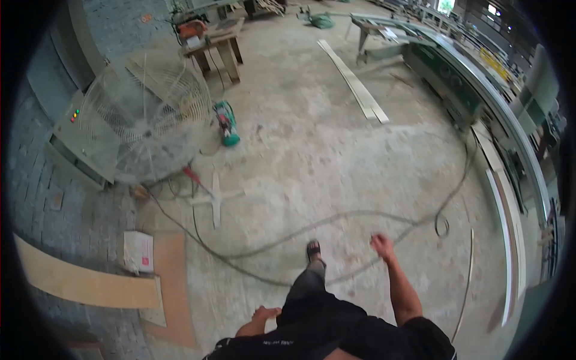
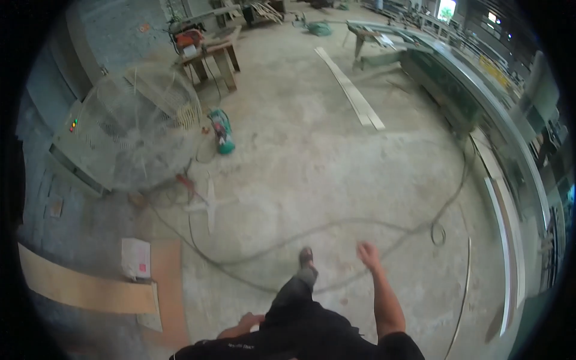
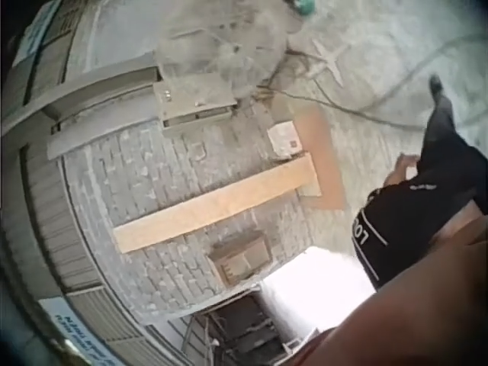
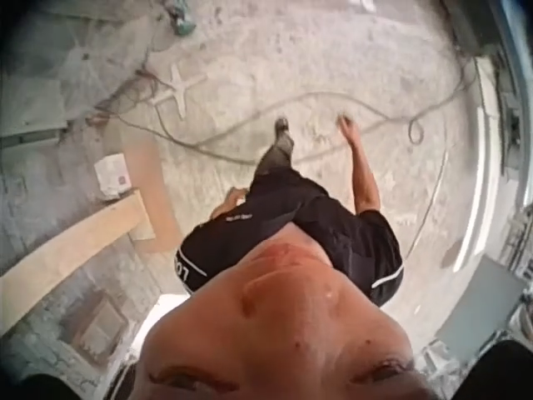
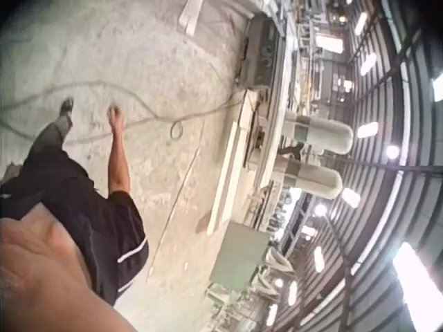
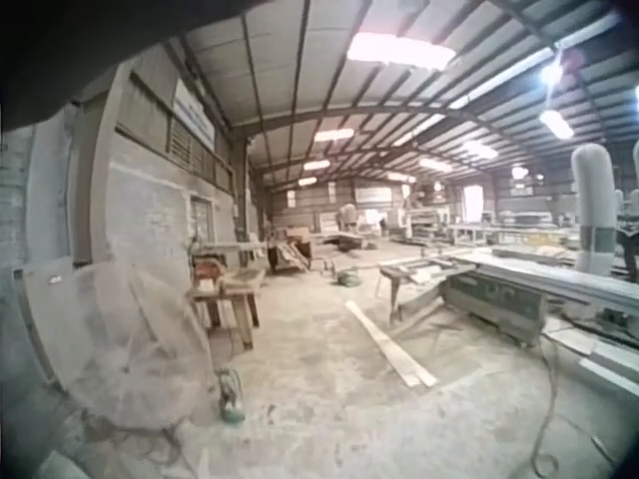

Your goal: Polishing wooden slats on a metal frame structure using a cloth and a cleaning solution from a bottle.

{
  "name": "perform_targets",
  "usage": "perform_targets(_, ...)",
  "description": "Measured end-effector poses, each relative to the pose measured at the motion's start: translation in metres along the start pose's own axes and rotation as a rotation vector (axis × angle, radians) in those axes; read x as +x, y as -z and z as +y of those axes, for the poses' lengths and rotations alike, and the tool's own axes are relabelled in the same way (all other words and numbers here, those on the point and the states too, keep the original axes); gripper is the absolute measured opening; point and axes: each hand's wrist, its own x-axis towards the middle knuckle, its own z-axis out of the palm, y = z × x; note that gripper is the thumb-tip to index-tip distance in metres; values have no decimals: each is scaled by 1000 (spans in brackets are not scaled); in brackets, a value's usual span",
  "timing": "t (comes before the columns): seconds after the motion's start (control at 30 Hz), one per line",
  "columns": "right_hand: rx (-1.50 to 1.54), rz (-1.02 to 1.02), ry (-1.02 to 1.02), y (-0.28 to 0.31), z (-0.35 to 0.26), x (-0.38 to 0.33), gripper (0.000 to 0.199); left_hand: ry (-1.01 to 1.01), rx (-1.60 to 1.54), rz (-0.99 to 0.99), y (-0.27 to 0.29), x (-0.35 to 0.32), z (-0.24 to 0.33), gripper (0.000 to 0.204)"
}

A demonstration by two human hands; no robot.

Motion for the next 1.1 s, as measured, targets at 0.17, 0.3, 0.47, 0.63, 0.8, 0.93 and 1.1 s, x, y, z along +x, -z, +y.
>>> perform_targets(0.17,-204,-271,-765,29,94,38,22,144,-103,110,161,20,198,101)
perform_targets(0.3,352,-48,-792,18,47,119,21,85,-185,295,276,75,324,92)
perform_targets(0.47,330,54,-966,32,45,330,21,97,-229,335,406,153,488,77)
perform_targets(0.63,-282,89,-464,-6,-92,687,18,172,-317,365,530,197,626,77)
perform_targets(0.8,204,-82,305,-89,-604,973,11,394,-407,327,627,258,713,80)
perform_targets(0.93,-160,136,1769,-65,-911,1030,29,409,-349,235,715,348,788,82)
perform_targets(1.1,383,391,2392,-51,-1049,1216,46,398,-298,227,882,408,919,88)
